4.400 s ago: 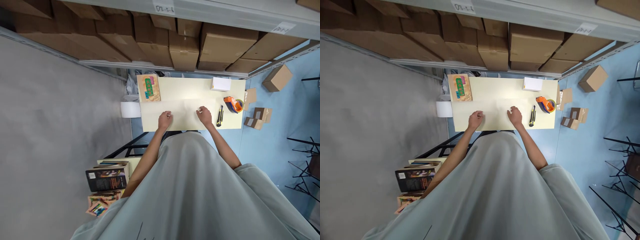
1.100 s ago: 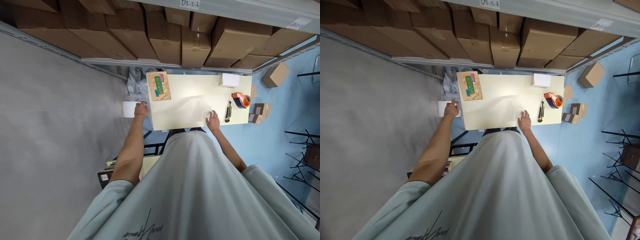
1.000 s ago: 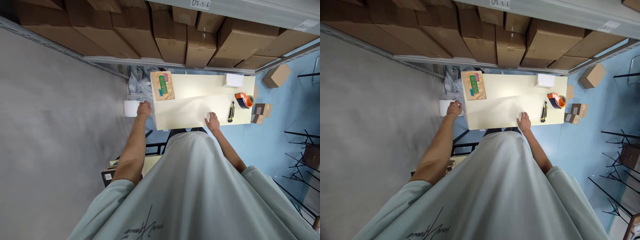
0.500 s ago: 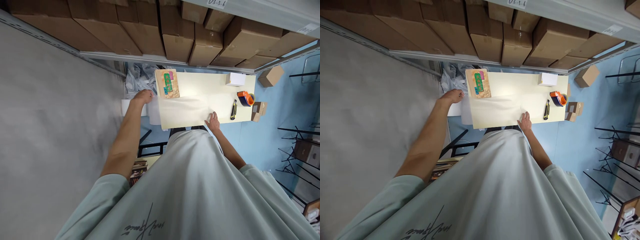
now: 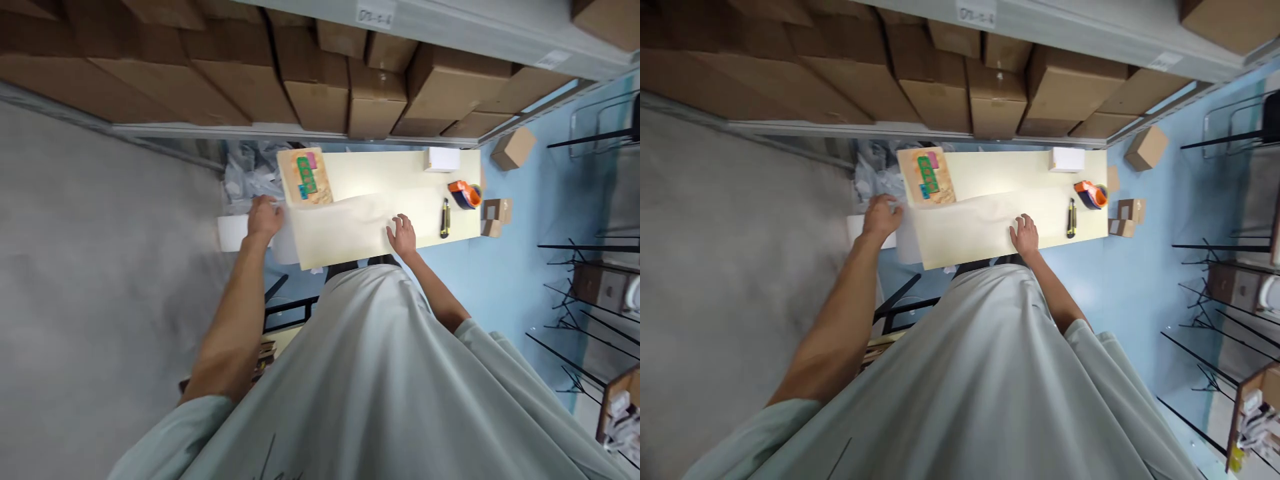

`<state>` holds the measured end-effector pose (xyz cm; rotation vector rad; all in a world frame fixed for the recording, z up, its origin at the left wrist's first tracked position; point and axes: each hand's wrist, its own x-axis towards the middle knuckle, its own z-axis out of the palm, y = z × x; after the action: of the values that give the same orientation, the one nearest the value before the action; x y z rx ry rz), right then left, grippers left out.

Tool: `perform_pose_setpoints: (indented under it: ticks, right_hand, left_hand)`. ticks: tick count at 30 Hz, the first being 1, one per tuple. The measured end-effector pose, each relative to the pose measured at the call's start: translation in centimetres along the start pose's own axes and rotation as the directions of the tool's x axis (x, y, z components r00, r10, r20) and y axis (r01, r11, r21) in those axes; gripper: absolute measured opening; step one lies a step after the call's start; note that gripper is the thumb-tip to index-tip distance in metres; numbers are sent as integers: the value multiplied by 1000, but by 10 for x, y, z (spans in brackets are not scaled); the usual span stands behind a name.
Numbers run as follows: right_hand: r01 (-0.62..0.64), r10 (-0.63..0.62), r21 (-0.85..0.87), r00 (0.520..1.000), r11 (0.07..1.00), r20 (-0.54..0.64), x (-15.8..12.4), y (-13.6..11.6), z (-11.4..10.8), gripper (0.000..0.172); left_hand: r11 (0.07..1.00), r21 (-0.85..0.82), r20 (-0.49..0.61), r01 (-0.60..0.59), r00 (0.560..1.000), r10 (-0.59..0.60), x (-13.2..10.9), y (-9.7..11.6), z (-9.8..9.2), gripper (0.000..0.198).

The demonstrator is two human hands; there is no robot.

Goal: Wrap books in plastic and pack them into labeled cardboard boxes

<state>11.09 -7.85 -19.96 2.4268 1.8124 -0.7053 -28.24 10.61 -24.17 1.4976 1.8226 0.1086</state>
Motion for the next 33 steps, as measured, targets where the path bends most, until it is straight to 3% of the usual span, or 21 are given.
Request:
perform_pose_setpoints:
  ticks: [3, 5, 10, 15, 19, 26, 29, 33]
  right_hand:
    - [-177, 178, 21, 980, 984, -89, 0, 57, -21, 43]
    - [-307, 309, 36, 939, 951, -148, 0, 95, -33, 41]
    - [-503, 510, 85, 841, 860, -181, 12, 169, -47, 33]
    - [-501, 505, 82, 861, 862, -49, 26, 202, -44, 29]
    - [-457, 459, 47, 888, 888, -39, 27, 223, -43, 28]
    - [-407, 408, 23, 909, 913, -82, 19, 260, -60, 31]
    - [-335, 335, 26, 934, 942, -125, 22, 250, -65, 36]
    - [-143, 154, 95, 980, 985, -126, 36, 200, -63, 42]
  left_hand:
    - [999, 29, -132, -28, 991, 32, -42, 16, 30, 49]
    - [992, 33, -130, -119, 984, 122, -75, 32, 58, 47]
    - [950, 62, 124, -307, 947, 298, -137, 81, 134, 48]
    - [903, 136, 288, -406, 889, 356, -147, 117, 182, 64]
    - [906, 196, 302, -376, 902, 309, -147, 128, 201, 66]
    - [916, 225, 263, -332, 926, 271, -155, 128, 219, 69]
    - [919, 207, 261, -336, 924, 279, -155, 129, 220, 67]
    - [927, 148, 255, -344, 919, 300, -149, 130, 213, 62]
